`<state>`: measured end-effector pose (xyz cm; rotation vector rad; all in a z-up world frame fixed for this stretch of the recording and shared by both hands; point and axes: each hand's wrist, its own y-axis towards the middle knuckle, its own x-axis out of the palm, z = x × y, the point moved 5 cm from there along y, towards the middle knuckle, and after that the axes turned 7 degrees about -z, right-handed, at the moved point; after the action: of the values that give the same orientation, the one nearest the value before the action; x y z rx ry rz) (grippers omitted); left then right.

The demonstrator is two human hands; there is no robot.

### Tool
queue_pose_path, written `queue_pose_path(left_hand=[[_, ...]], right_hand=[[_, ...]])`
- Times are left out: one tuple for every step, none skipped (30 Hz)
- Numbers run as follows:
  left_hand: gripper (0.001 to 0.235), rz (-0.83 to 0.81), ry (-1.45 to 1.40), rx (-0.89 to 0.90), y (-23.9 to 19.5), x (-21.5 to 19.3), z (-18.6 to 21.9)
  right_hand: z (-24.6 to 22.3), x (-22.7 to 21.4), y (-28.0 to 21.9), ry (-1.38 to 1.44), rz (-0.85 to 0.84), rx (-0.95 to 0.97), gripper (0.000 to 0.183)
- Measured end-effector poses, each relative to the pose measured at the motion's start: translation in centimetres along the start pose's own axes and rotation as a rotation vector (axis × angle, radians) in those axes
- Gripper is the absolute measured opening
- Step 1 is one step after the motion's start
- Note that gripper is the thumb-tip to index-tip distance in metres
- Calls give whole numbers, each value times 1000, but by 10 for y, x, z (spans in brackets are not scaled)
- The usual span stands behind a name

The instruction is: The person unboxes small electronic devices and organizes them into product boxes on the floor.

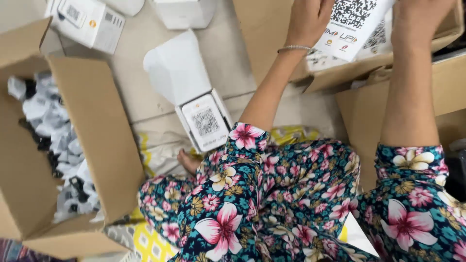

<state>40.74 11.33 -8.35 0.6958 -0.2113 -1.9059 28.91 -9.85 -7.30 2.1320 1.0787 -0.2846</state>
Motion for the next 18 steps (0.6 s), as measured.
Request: queue_pose_path(left_hand=[[27, -16, 7, -76, -25, -34, 12], [30, -25, 8, -144, -45, -65, 27], [30, -2, 18, -162, -77, -104, 36], [29, 99, -12, -190, -113, -146, 47], [35, 200, -39, -216, -150, -187, 61], [35, 220, -21, -228, -190, -211, 45], [35, 158, 181, -425, -231, -231, 23], [36, 81, 378, -614, -270, -251, -1], [36, 92, 391, -622, -293, -264, -13], [34, 125, 481, -657, -313, -277, -24], [32, 158, 571, -693, -331, -290, -35], [32, 167, 578, -689, -337, -295, -37], [43, 220, 637, -685, -342, -302, -37], [55, 269, 694, -674, -344, -309, -38], [55, 274, 701, -664, -348, -312, -44], [59, 330, 603, -638, -355, -309, -49], [62, 383, 505, -611, -361, -305, -56], [62, 385, 502, -603, -364, -303, -63]], right_hand=[[-7, 11, -21, 376, -11, 126, 13], [-14, 21, -36, 744, -25, 255, 25], [-64, 53, -57, 755, -54, 255, 25], [-127, 86, -80, 647, -259, 104, 38], [-190, 118, -108, 539, -460, -51, 51], [-204, 153, -133, 558, -481, -56, 51], [-212, 190, -158, 507, -496, 75, 51], [-217, 226, -183, 456, -504, 208, 52], [-224, 248, -203, 470, -515, 204, 52], [-228, 268, -219, 358, -545, 219, 53], [-232, 288, -235, 246, -573, 234, 54], [-242, 295, -244, 253, -572, 224, 54], [-254, 300, -250, 86, -532, 110, 52], [-267, 305, -255, -81, -482, -1, 51], [-273, 307, -255, -74, -473, -7, 51], [-278, 303, -257, -174, -438, -82, 49], [-281, 300, -259, -274, -404, -155, 47], [-285, 299, -257, -277, -396, -159, 47]])
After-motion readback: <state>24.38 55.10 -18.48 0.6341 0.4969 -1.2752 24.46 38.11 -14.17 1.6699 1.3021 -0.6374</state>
